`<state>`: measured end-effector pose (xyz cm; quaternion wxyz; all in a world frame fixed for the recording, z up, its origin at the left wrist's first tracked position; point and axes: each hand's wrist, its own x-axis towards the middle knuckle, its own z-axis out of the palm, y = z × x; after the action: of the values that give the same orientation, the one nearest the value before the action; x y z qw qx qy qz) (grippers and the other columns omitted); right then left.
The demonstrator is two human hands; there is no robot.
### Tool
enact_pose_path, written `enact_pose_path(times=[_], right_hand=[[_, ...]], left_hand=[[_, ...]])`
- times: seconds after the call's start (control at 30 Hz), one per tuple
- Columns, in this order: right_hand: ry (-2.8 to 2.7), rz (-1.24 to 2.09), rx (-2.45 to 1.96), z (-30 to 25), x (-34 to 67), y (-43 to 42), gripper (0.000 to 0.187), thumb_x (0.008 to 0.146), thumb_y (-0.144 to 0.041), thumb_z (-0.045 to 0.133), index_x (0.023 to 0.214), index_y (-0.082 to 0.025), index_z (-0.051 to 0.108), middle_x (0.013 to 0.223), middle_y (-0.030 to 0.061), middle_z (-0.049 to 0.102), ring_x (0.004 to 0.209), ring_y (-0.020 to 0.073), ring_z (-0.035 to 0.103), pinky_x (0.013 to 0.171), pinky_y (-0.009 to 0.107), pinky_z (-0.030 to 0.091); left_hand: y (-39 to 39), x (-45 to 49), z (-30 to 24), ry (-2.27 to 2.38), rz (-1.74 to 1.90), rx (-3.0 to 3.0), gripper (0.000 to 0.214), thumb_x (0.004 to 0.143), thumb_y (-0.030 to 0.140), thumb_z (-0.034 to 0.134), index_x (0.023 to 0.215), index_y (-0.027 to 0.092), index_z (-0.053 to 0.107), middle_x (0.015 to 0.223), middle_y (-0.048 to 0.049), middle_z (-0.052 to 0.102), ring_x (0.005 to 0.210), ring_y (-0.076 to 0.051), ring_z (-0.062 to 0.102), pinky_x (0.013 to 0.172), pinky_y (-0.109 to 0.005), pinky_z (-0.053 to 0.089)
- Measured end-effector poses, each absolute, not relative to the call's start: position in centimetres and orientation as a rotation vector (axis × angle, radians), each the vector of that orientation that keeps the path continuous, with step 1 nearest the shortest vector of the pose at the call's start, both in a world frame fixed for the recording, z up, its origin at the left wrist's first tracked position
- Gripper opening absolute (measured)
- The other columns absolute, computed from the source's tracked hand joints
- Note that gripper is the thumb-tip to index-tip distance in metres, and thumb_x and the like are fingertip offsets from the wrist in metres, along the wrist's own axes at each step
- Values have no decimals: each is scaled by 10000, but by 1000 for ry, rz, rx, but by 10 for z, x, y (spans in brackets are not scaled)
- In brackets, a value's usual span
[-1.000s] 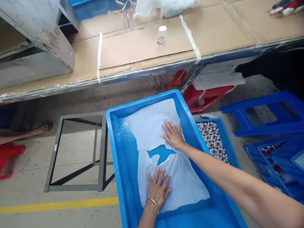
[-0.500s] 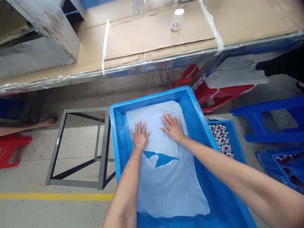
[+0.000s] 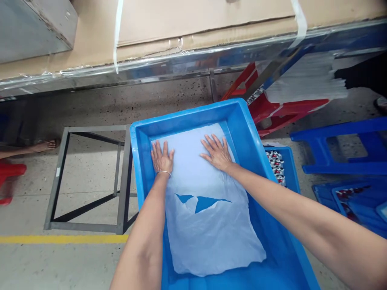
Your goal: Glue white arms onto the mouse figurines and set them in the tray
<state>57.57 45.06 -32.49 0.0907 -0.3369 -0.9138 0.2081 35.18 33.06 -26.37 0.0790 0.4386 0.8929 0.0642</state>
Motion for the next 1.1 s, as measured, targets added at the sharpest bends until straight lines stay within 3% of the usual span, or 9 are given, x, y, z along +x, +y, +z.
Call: enact_pose_path(times=[0.13, 0.23, 0.3, 0.37, 0.43, 0.5, 0.73, 0.87, 1.1], right_hand=[[-2664, 671, -1043, -314, 575, 450, 605, 1070, -494, 365, 1600, -221, 261, 1638, 125, 242, 1494, 392, 138, 1141, 732, 0], [-2610, 708, -1008, -282, 592, 428, 595, 1083, -467, 327, 1597, -176, 254, 1648, 150, 191, 1496, 392, 130, 1154, 715, 46], [-2629, 770, -877, -257, 620, 395, 489, 1090, -397, 336, 1539, -211, 394, 1599, 122, 334, 1455, 331, 285, 1182, 594, 208], [-2649, 854, -756, -235, 654, 354, 371, 1081, -331, 381, 1369, -243, 598, 1367, 115, 598, 1246, 291, 535, 1026, 465, 450], [-2658, 924, -719, -222, 680, 318, 330, 1068, -225, 388, 1176, -214, 700, 1102, 122, 702, 988, 271, 641, 817, 407, 524], [-2673, 982, -697, -221, 690, 294, 302, 1052, -162, 413, 1094, -172, 713, 1001, 127, 704, 902, 267, 643, 741, 388, 518], [-2764, 1184, -454, -264, 653, 274, 51, 990, -182, 660, 1017, -148, 685, 1015, 42, 677, 899, 201, 656, 792, 347, 565], [-2755, 1188, -613, -272, 651, 270, 210, 1007, -159, 627, 1216, -144, 630, 1226, 104, 619, 1053, 251, 631, 887, 426, 565], [-2803, 1295, -647, -256, 599, 251, 295, 1004, -196, 651, 1296, -184, 607, 1343, 103, 572, 1182, 278, 583, 973, 464, 536]], left_hand=[[329, 350, -255, 2657, 282, 1272, 568, 970, 376, 550, 1480, 145, 458, 1650, -217, 274, 1543, -372, 187, 1221, -580, 231], [315, 364, -222, 2663, 432, 1320, 559, 956, 364, 583, 1453, 133, 475, 1636, -212, 308, 1528, -317, 263, 1215, -476, 303], [286, 389, -197, 2701, 553, 1352, 455, 995, 332, 502, 1403, 132, 510, 1583, -202, 397, 1494, -266, 336, 1201, -431, 333], [241, 427, -178, 2762, 639, 1328, 346, 1020, 282, 415, 1233, 87, 606, 1328, -233, 602, 1328, -284, 520, 1112, -464, 434], [190, 471, -171, 2690, 640, 1375, 238, 1000, 222, 455, 1037, 127, 670, 1006, -139, 707, 1042, -250, 659, 929, -411, 553], [145, 512, -177, 2567, 579, 1436, 187, 965, 114, 496, 1001, 147, 677, 915, -62, 713, 896, -199, 681, 808, -351, 586], [86, 562, -225, 2377, 212, 1393, 429, 826, -47, 613, 1180, 189, 665, 1224, -82, 651, 1066, -247, 637, 872, -434, 580], [86, 556, -233, 2290, 76, 1331, 477, 845, -2, 634, 1261, 232, 632, 1300, -81, 605, 1117, -266, 612, 909, -473, 561], [91, 550, -233, 2220, 15, 1265, 404, 900, 81, 624, 1282, 211, 611, 1278, -86, 625, 1124, -262, 620, 931, -480, 553]])
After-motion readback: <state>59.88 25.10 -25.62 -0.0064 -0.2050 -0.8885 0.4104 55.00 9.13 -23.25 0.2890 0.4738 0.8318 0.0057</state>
